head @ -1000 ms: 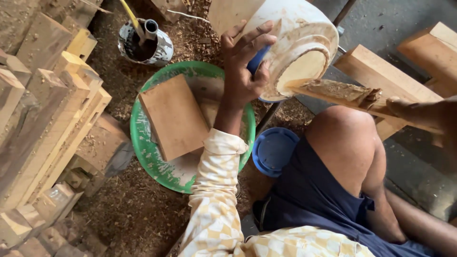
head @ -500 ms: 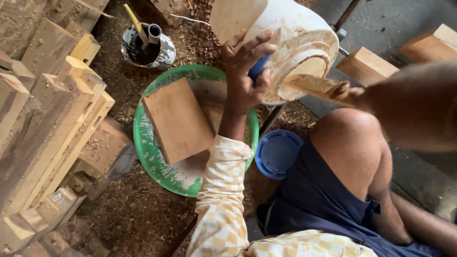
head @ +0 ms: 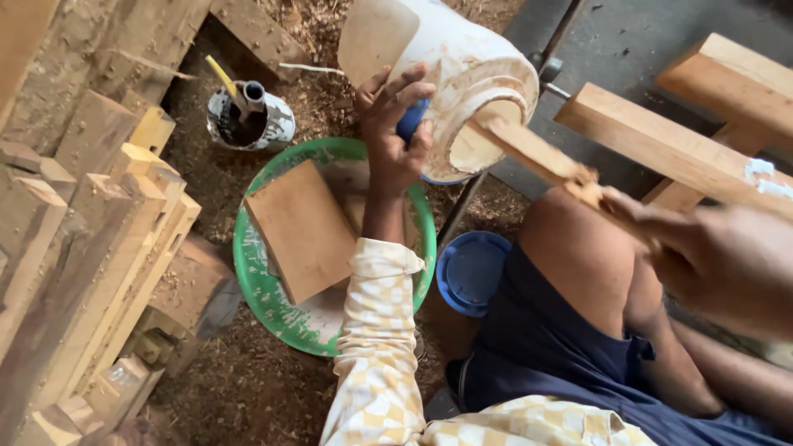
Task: Applying wood glue to wooden planks and spreading it with an applicator stick while assembling a wooden structure.
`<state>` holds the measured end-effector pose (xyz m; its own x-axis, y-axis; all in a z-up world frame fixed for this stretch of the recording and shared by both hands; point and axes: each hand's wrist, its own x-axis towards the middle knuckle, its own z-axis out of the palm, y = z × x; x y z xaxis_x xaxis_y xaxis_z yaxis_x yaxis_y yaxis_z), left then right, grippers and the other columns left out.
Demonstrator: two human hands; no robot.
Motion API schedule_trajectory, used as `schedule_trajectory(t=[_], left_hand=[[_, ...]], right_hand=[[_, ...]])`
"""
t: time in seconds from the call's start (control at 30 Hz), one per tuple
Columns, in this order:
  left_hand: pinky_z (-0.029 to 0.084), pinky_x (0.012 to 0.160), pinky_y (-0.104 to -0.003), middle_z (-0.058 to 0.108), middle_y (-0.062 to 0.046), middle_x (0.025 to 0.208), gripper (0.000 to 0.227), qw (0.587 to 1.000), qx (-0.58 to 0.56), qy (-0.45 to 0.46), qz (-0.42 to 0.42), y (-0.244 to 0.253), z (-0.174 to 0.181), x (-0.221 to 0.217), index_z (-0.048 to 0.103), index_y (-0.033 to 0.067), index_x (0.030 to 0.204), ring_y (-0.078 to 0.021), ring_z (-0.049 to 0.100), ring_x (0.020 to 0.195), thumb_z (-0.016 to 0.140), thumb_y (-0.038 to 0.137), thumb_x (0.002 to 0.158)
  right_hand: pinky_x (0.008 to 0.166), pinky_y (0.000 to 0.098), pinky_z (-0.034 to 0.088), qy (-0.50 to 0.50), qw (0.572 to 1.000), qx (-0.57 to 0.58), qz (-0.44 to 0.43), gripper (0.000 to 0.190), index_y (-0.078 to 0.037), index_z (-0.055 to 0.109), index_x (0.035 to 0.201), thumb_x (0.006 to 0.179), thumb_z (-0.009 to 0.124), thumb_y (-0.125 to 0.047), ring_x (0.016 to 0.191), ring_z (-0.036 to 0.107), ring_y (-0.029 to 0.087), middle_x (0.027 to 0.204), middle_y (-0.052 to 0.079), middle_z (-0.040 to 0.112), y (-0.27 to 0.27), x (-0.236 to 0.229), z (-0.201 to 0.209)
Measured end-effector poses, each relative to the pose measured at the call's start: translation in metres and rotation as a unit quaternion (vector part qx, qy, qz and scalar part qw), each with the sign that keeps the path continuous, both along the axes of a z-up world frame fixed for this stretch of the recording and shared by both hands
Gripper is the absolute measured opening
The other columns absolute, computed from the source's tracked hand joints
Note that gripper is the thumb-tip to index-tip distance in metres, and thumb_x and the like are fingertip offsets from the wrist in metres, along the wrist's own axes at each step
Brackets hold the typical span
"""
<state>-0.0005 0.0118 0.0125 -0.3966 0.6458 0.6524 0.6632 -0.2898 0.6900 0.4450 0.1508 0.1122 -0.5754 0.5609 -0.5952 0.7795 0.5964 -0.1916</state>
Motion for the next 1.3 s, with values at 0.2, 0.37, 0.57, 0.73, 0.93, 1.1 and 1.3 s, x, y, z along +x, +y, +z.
schedule_trajectory(t=[0.2, 0.37, 0.57, 0.73, 0.93, 1.1, 1.3], left_hand=[[0.035, 0.127, -0.043, 0.070, 0.002, 0.139, 0.040, 0.999, -0.027, 0.004, 0.019, 0.030, 0.007, 0.008, 0.072, 0.0194, 0.121, -0.0257, 0.051, 0.135, 0.065, 0.011, 0.083], [0.035, 0.123, -0.042, 0.070, -0.001, 0.141, 0.037, 0.999, -0.050, 0.005, 0.005, 0.061, 0.017, 0.009, 0.072, 0.0178, 0.122, -0.0267, 0.054, 0.134, 0.064, 0.016, 0.086], [0.039, 0.121, -0.042, 0.065, -0.009, 0.143, 0.037, 0.993, -0.015, -0.064, -0.093, 0.071, -0.001, -0.001, 0.070, 0.0088, 0.126, -0.0263, 0.057, 0.135, 0.067, 0.024, 0.092], [0.044, 0.127, -0.044, 0.061, -0.011, 0.150, 0.044, 0.993, -0.061, -0.069, -0.068, 0.044, 0.000, 0.010, 0.069, 0.0035, 0.131, -0.0261, 0.056, 0.144, 0.057, 0.007, 0.089], [0.042, 0.124, -0.044, 0.062, -0.013, 0.148, 0.049, 0.997, -0.078, -0.002, -0.004, 0.021, 0.002, 0.017, 0.069, 0.0003, 0.131, -0.0290, 0.057, 0.140, 0.060, -0.002, 0.083], [0.040, 0.126, -0.044, 0.061, -0.012, 0.150, 0.049, 0.996, -0.083, -0.029, 0.002, 0.024, -0.002, 0.016, 0.068, 0.0014, 0.132, -0.0288, 0.054, 0.142, 0.059, -0.003, 0.084], [0.039, 0.127, -0.044, 0.060, -0.011, 0.152, 0.048, 0.996, -0.091, -0.015, 0.009, 0.026, -0.010, 0.011, 0.069, 0.0026, 0.133, -0.0278, 0.052, 0.145, 0.060, -0.003, 0.086]], right_hand=[[0.056, 0.0321, 0.055, 0.034, 0.978, -0.054, -0.199, 0.075, -0.033, 0.055, 0.153, 0.084, 0.081, -0.018, 0.064, 0.063, 0.018, 0.074, 0.007, 0.064, -0.106, -0.009, 0.041], [0.059, 0.0276, 0.041, 0.194, 0.893, -0.240, -0.327, 0.084, -0.023, 0.049, 0.159, 0.082, 0.062, 0.011, 0.065, 0.054, 0.013, 0.081, 0.005, 0.063, -0.120, 0.154, -0.056], [0.056, 0.0296, 0.044, 0.265, 0.813, -0.246, -0.457, 0.077, -0.017, 0.045, 0.163, 0.092, 0.064, 0.004, 0.070, 0.048, 0.015, 0.085, 0.008, 0.057, -0.156, 0.174, -0.050], [0.064, 0.0399, 0.054, 0.218, 0.935, 0.153, -0.235, 0.069, -0.013, 0.052, 0.151, 0.084, 0.069, -0.016, 0.071, 0.068, 0.030, 0.094, 0.015, 0.071, -0.165, 0.151, -0.044], [0.068, 0.0486, 0.055, 0.195, 0.904, 0.267, -0.272, 0.055, -0.016, 0.060, 0.144, 0.093, 0.076, -0.029, 0.080, 0.068, 0.038, 0.097, 0.015, 0.069, -0.170, 0.154, -0.098], [0.066, 0.0499, 0.055, 0.214, 0.904, 0.261, -0.261, 0.045, -0.017, 0.065, 0.137, 0.094, 0.072, -0.024, 0.080, 0.068, 0.039, 0.095, 0.014, 0.069, -0.149, 0.147, -0.112], [0.065, 0.0474, 0.056, 0.153, 0.900, 0.321, -0.251, 0.037, -0.016, 0.067, 0.134, 0.098, 0.071, -0.023, 0.078, 0.070, 0.035, 0.106, 0.011, 0.073, -0.145, 0.170, -0.141]])
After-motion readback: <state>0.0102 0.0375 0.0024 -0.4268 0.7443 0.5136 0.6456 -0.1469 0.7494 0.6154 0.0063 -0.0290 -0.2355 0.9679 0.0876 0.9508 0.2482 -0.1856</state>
